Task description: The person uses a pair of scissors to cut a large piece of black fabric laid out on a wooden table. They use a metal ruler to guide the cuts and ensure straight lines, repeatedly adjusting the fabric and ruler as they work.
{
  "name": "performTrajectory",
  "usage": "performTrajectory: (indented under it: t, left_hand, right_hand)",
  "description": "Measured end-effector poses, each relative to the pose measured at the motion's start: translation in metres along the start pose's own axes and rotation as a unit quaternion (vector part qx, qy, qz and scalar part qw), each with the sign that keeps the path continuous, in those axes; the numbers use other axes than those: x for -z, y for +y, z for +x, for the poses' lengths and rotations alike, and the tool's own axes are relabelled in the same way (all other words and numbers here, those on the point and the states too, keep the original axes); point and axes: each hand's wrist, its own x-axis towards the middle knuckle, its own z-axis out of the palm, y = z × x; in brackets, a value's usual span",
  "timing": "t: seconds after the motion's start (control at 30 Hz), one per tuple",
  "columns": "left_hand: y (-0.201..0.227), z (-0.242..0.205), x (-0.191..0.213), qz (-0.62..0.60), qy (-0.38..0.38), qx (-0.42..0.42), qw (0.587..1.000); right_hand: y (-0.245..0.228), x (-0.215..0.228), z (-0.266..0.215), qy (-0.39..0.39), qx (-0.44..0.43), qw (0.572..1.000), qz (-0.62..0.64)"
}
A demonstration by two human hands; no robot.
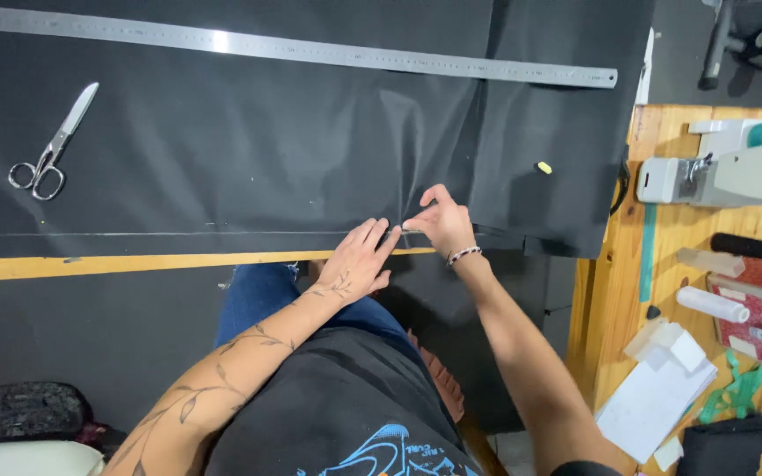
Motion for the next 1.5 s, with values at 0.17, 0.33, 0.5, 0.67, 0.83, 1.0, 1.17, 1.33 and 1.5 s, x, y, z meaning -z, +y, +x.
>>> performTrajectory:
  t: [0.17,0.33,0.5,0.67,0.83,1.0,1.17,1.33,1.5]
  left_hand:
    - [-0.008,-0.024,0.029,-0.092,0.040,-0.019,0.995]
    - [-0.037,-0.063,0.046,-0.055,0.098,0.047,0.992]
    - [-0.080,-0.121,0.084,0.055,0.166,0.275,0.945]
    - [-0.105,-0.154,0.099,0.040,0.171,0.321,0.931]
    - [-0.116,-0.169,0.104,0.034,0.136,0.312,0.940]
    - [-0.136,-0.172,0.116,0.011,0.052,0.295,0.954]
    - [-0.142,-0.143,0.132,0.010,0.048,0.252,0.967]
    - [-0.136,-0.075,0.160,-0.031,0.015,0.137,0.990]
    - [-0.164,-0.025,0.146,0.025,0.083,0.082,0.993]
  right_hand:
    - [-0.045,-0.050,0.012,0.069,0.148,0.978,-0.129]
    - [-0.069,-0.101,0.052,0.023,0.234,0.968,-0.088]
    - [-0.079,-0.099,0.052,-0.002,0.203,0.964,-0.172]
    - [-0.093,-0.083,0.042,-0.037,0.235,0.961,-0.141]
    - [-0.087,-0.074,0.048,-0.084,0.263,0.951,-0.140]
    - [-0.060,-0.048,0.045,-0.041,0.202,0.960,-0.189]
    - [-0.041,-0.052,0.025,0.146,0.086,0.985,-0.013]
    - [-0.004,-0.044,-0.002,0.333,0.006,0.937,0.106]
    - [0.102,0.005,-0.060,0.602,-0.095,0.773,0.180]
